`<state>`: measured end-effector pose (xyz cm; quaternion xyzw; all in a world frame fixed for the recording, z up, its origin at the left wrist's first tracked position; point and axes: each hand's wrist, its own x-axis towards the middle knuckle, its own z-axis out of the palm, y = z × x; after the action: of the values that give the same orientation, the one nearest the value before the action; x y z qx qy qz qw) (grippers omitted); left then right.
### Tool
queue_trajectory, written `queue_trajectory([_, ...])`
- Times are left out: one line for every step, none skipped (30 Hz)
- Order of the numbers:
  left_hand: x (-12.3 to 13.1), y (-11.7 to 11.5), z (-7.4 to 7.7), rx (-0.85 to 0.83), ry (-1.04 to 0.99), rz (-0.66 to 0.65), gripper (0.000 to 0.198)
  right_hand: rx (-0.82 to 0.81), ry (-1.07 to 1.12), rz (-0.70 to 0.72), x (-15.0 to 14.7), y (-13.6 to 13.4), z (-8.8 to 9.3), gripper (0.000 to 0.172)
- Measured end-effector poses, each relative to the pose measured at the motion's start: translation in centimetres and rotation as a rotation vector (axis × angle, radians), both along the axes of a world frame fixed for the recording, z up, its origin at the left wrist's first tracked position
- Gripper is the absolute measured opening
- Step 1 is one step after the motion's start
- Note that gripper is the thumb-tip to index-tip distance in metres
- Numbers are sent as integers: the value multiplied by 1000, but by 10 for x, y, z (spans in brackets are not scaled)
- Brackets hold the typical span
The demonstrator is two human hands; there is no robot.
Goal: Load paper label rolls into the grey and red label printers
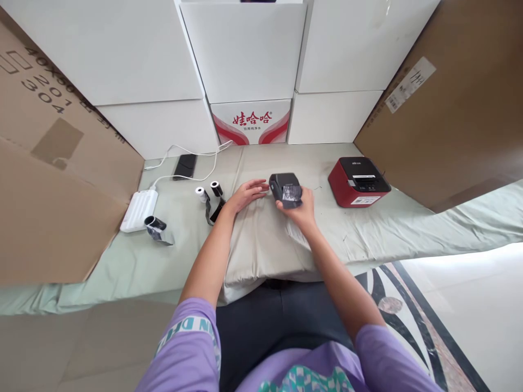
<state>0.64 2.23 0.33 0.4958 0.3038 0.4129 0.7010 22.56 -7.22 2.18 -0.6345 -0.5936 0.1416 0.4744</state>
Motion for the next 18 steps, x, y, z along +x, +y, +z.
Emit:
queue_trajectory([0,0,0,-1,3,1,56,10,-8,-45,7,15,6,48])
queue_trajectory([-1,0,0,-2,5,1,57,8,-17,-95,14,32,11,51])
queue_trajectory([-1,1,-1,-4,5,1,57,-5,-25,-137,21,51,16,53])
queue_trajectory([-2,1,-1,-6,2,-1,57,-22,-32,-171,27,69,20,54])
queue_trajectory([-2,1,-1,-11,-4,-4,57,-43,-40,-198,34,88,23,56])
queue_trajectory([-2,2,-2,-16,-12,-5,57,-70,-50,-233,40,106,25,57])
queue_trajectory([-2,2,-2,-22,-20,-4,57,-100,-58,-270,45,122,25,58])
queue_trajectory([-2,2,-2,-27,-28,-3,57,-134,-67,-304,50,136,24,58])
queue_trajectory([-2,3,-2,-30,-33,-3,57,-169,-73,-336,54,148,22,59])
queue_trajectory([-2,3,-2,-32,-37,-5,57,-201,-77,-361,58,157,19,61])
queue_trajectory([-2,3,-2,-34,-39,-9,57,-228,-79,-377,62,164,15,63])
queue_trajectory([-2,4,-2,-34,-41,-15,57,-246,-79,-387,65,169,11,66])
queue_trajectory([-3,4,-2,-34,-42,-23,56,-254,-80,-387,67,173,7,69])
queue_trajectory([-3,4,-2,-34,-44,-29,56,-254,-82,-382,70,176,3,72])
queue_trajectory([-3,4,-2,-35,-46,-31,56,-249,-85,-375,71,179,-1,74])
queue_trajectory([-3,5,-2,-38,-48,-31,56,-245,-89,-367,72,182,-3,75])
queue_trajectory([-3,5,-2,-41,-48,-30,56,-248,-90,-360,72,186,-3,76])
queue_trajectory([-3,5,-3,-45,-48,-27,56,-260,-87,-359,71,190,-3,76])
